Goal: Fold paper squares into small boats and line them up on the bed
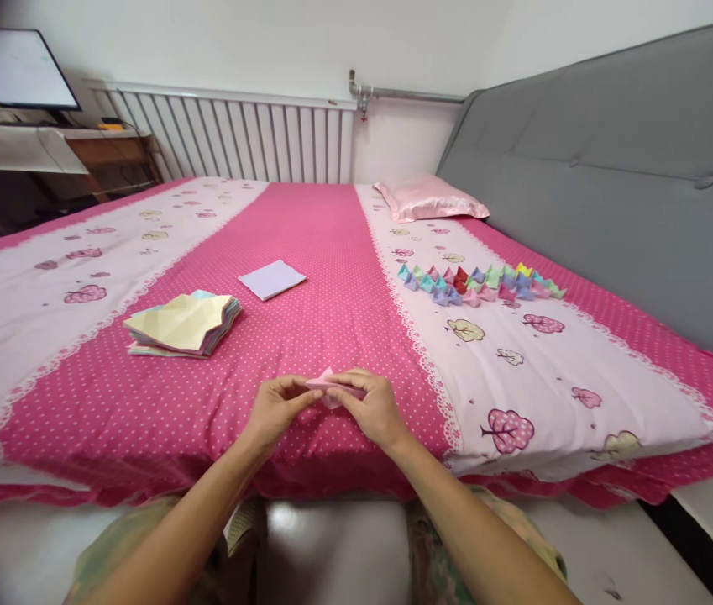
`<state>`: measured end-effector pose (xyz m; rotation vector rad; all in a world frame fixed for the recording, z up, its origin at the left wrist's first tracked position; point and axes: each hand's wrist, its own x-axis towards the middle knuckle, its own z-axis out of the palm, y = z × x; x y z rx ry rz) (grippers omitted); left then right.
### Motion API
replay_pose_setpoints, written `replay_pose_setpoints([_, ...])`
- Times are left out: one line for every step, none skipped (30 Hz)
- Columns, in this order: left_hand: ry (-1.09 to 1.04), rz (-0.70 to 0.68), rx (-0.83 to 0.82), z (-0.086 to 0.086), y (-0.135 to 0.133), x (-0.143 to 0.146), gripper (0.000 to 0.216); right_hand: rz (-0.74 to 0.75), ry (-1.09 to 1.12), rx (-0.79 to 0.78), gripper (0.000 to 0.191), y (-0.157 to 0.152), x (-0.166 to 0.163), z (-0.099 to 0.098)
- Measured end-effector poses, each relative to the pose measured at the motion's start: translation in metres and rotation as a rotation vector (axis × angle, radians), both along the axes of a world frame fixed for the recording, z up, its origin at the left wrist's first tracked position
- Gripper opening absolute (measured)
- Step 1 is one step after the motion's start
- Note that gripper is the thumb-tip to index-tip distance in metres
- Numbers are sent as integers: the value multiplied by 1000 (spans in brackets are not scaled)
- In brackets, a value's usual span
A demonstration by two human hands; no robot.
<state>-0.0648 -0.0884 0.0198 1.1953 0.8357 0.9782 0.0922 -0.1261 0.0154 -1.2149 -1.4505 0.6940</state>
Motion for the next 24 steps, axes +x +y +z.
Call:
replay_pose_setpoints([-2, 5, 3, 0, 0, 0, 18, 6, 10, 8, 18, 0, 0, 0])
replay_pose_setpoints([-1, 14, 6, -1, 0, 0, 18, 12, 20, 13, 17, 0, 0, 0])
replay_pose_setpoints([3, 28, 9, -1, 0, 0, 17, 17, 28, 15, 17, 0, 0, 0])
replay_pose_setpoints([8, 45, 11, -2, 0, 0, 17, 22, 30, 13, 17, 0, 0, 1])
replay_pose_setpoints([14, 62, 14, -2, 0, 1, 18, 26, 26, 9, 17, 0, 0, 1])
replay_pose_setpoints([19, 75, 16, -2, 0, 1, 18, 27, 20, 5, 17, 1, 1, 1])
replay_pose_setpoints([23, 84, 16, -2, 0, 1, 19, 25, 11, 3, 17, 1, 1, 1])
replay_pose_setpoints([23, 88, 15, -2, 0, 1, 20, 22, 1, 4, 17, 1, 1, 1])
replay_pose_setpoints([20, 85, 12, -2, 0, 1, 20, 19, -8, 7, 17, 1, 2, 1])
replay_pose_setpoints([16, 83, 10, -2, 0, 1, 21, 18, -12, 11, 17, 1, 2, 1])
replay_pose_setpoints([13, 78, 12, -1, 0, 1, 21, 23, -11, 14, 16, 1, 2, 1])
replay_pose_setpoints([17, 73, 18, -1, 0, 1, 22, 33, -4, 11, 16, 1, 2, 1])
replay_pose_setpoints([35, 68, 33, -1, 0, 1, 23, 48, 7, 1, 16, 1, 2, 1])
replay_pose_setpoints([66, 66, 59, -1, 1, 0, 25, 64, 21, -17, 17, 1, 1, 1])
replay_pose_setpoints([108, 72, 102, -1, 1, 0, 25, 80, 34, -44, 18, 1, 1, 1])
replay_pose_setpoints([152, 84, 158, -1, 1, -1, 24, 91, 44, -71, 19, 1, 0, 1])
replay_pose_setpoints([191, 94, 218, -1, 1, -1, 20, 96, 52, -94, 20, 1, 0, 1])
replay_pose_setpoints([217, 101, 268, 0, 1, -2, 16, 99, 59, -109, 21, 0, 0, 1])
replay_pose_setpoints([226, 101, 297, 0, 1, -2, 13, 99, 66, -116, 21, 0, -1, 1])
replay_pose_setpoints([220, 95, 299, 1, 1, -2, 11, 100, 76, -115, 20, 0, -1, 0])
replay_pose_setpoints([206, 79, 275, 2, 0, -2, 11, 107, 91, -116, 20, 0, -1, 0])
replay_pose_setpoints([187, 61, 238, 2, 0, -2, 13, 121, 111, -123, 20, -1, -2, 0])
replay_pose_setpoints([170, 49, 200, 3, 0, -2, 14, 136, 128, -135, 19, -1, -2, 0])
replay_pose_setpoints([156, 47, 169, 3, -1, -2, 15, 146, 136, -146, 19, -1, -3, 0])
